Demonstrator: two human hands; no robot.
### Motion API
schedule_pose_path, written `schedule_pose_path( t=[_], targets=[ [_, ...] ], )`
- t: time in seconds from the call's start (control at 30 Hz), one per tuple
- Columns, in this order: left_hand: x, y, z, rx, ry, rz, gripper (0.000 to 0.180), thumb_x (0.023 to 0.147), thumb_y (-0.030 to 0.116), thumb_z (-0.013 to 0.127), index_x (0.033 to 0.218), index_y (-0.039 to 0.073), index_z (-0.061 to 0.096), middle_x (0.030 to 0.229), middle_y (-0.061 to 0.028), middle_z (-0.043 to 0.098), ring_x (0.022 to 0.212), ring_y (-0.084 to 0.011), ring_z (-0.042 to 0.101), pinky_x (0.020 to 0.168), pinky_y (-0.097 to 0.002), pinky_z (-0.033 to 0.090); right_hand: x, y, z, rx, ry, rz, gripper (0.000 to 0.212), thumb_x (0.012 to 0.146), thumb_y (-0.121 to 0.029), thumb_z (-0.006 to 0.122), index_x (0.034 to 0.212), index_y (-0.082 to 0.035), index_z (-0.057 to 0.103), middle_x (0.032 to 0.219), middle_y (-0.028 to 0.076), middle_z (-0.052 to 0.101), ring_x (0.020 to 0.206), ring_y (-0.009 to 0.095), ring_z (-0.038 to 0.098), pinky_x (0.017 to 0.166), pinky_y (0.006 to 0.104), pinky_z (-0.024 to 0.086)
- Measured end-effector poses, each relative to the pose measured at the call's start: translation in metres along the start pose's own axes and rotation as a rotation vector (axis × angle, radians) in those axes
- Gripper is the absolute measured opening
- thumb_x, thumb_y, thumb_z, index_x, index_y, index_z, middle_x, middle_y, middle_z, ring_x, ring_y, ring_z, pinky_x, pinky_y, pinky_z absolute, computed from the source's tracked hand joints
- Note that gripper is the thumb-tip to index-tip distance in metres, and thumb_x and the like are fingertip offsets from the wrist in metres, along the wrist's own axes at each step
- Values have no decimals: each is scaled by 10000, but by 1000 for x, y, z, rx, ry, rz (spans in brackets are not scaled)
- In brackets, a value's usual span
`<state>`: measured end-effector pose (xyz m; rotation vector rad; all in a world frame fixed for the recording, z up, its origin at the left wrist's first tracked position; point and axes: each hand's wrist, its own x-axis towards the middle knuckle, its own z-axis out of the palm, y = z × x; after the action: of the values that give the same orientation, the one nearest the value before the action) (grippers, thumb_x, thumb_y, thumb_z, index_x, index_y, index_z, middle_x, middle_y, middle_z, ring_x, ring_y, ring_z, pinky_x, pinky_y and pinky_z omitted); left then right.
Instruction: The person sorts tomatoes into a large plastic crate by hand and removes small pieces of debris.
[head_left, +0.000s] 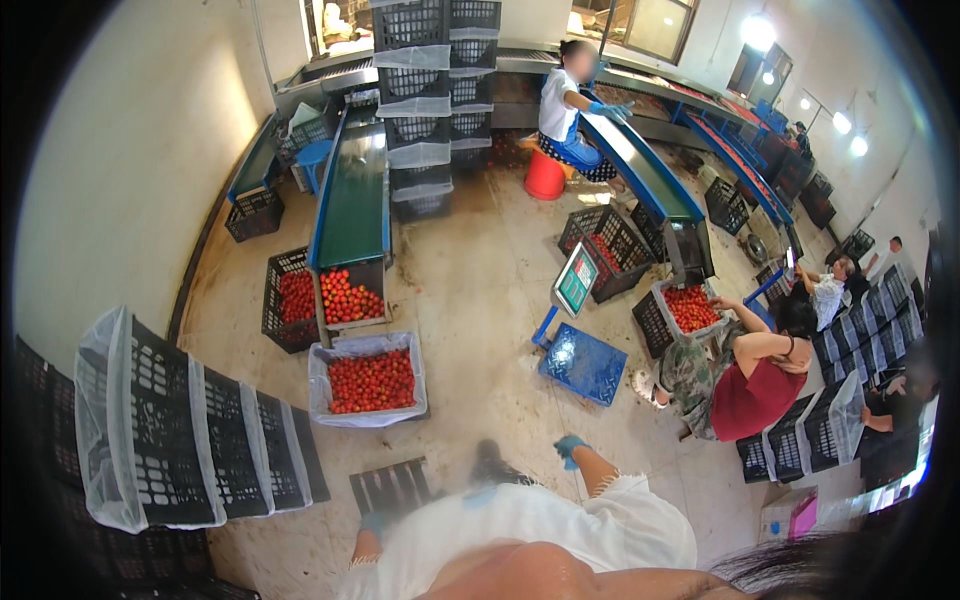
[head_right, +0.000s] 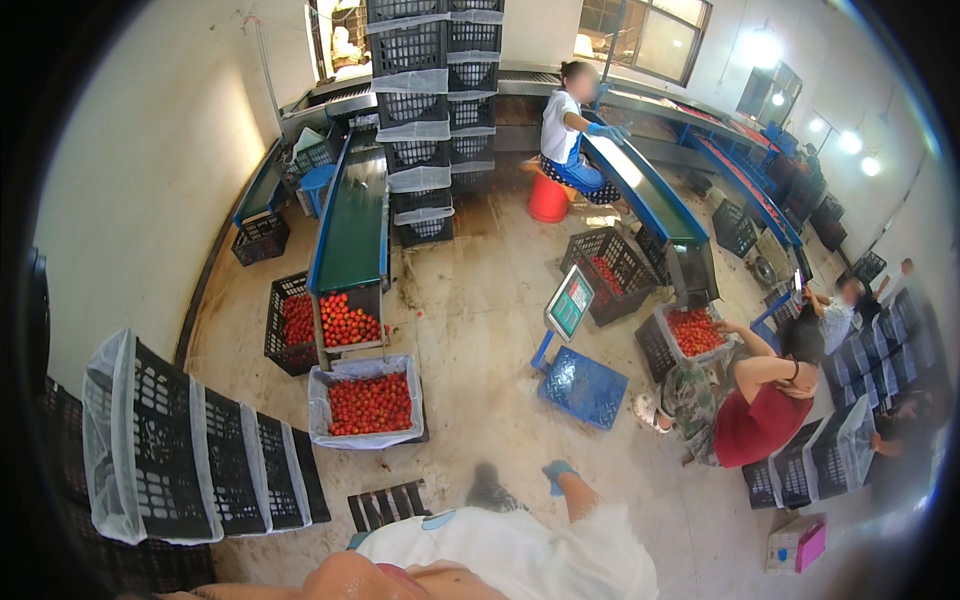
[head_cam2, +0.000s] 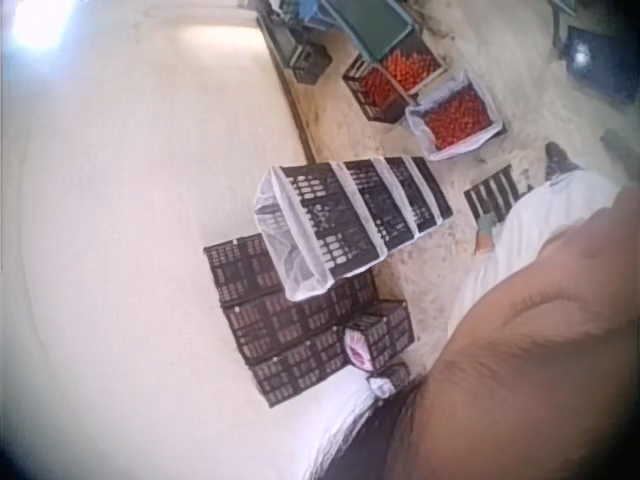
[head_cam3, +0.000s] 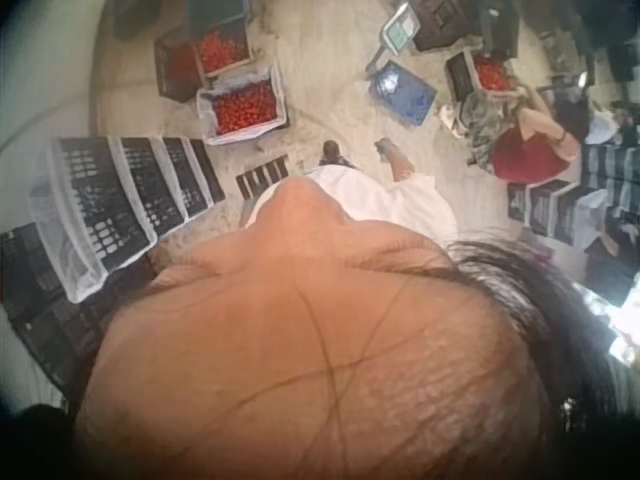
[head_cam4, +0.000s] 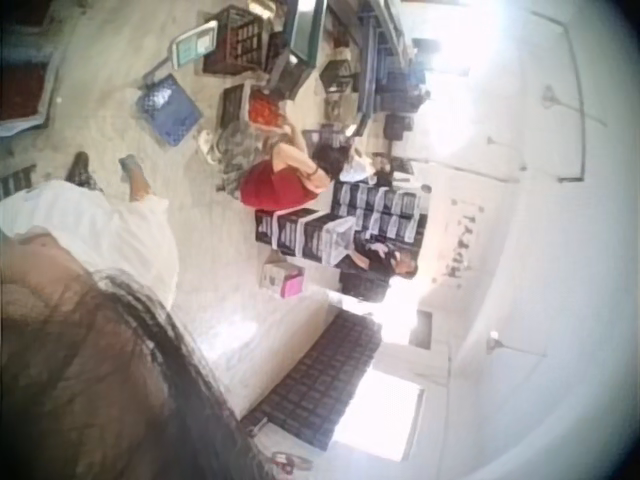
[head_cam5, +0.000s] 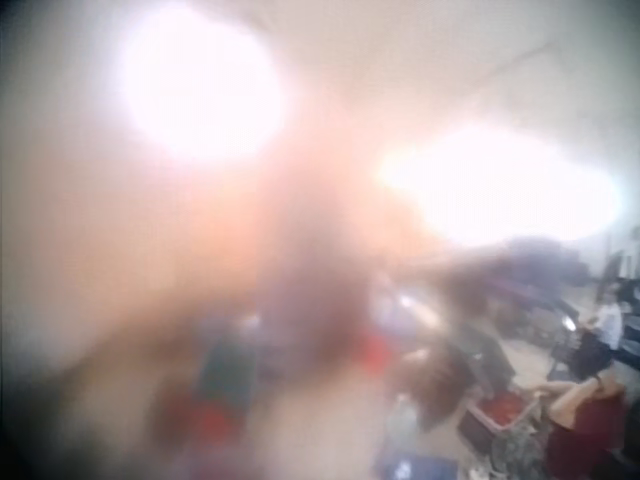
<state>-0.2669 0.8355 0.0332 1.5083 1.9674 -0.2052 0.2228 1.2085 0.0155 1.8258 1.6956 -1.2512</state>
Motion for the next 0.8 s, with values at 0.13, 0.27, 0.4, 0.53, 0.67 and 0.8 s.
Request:
schedule_pose_path(
  t=[0.13,0.27,0.4,0.53,0.67,0.8],
  targets=[
    [5,20,-10,-152,26,-153,186,801,152,448,827,53,604,746,-122,608,653,-254,582,553,-364,456,29,-95,-42,10,-29,-161,218,771,-220,589,861,-29,643,757,98,637,694,204,615,586,336,492],
    [57,46,-34,-177,84,-119,180,772,159,503,830,59,641,787,-132,639,711,-268,623,594,-387,488,75,-110,-60,-19,-35,-478,269,754,-238,603,899,-15,637,786,88,639,667,181,610,598,315,497],
    [61,43,-58,-295,151,-50,184,751,170,536,837,62,659,806,-150,651,739,-285,641,603,-400,504,74,-147,-51,-200,-34,-712,297,744,-262,607,929,-32,636,799,85,640,665,177,608,606,318,495],
    [61,14,-89,37,68,18,218,750,174,521,874,59,657,826,-151,649,763,-300,634,629,-395,502,38,-170,-58,-193,-50,-683,313,741,-289,596,937,-49,640,800,91,641,669,188,608,619,345,489],
    [110,-30,-113,-878,118,-287,146,792,118,505,873,47,604,729,-114,591,623,-243,571,514,-357,461,33,-172,-61,-136,-34,-447,320,739,-292,581,940,-50,640,798,95,643,668,201,610,627,355,486],
    [156,-88,-143,-833,329,9,148,818,86,504,938,25,566,753,-103,595,585,-211,564,494,-310,464,32,-212,-54,-206,-11,-361,318,735,-289,565,926,-47,644,798,98,648,676,207,615,633,350,488]
  ],
)
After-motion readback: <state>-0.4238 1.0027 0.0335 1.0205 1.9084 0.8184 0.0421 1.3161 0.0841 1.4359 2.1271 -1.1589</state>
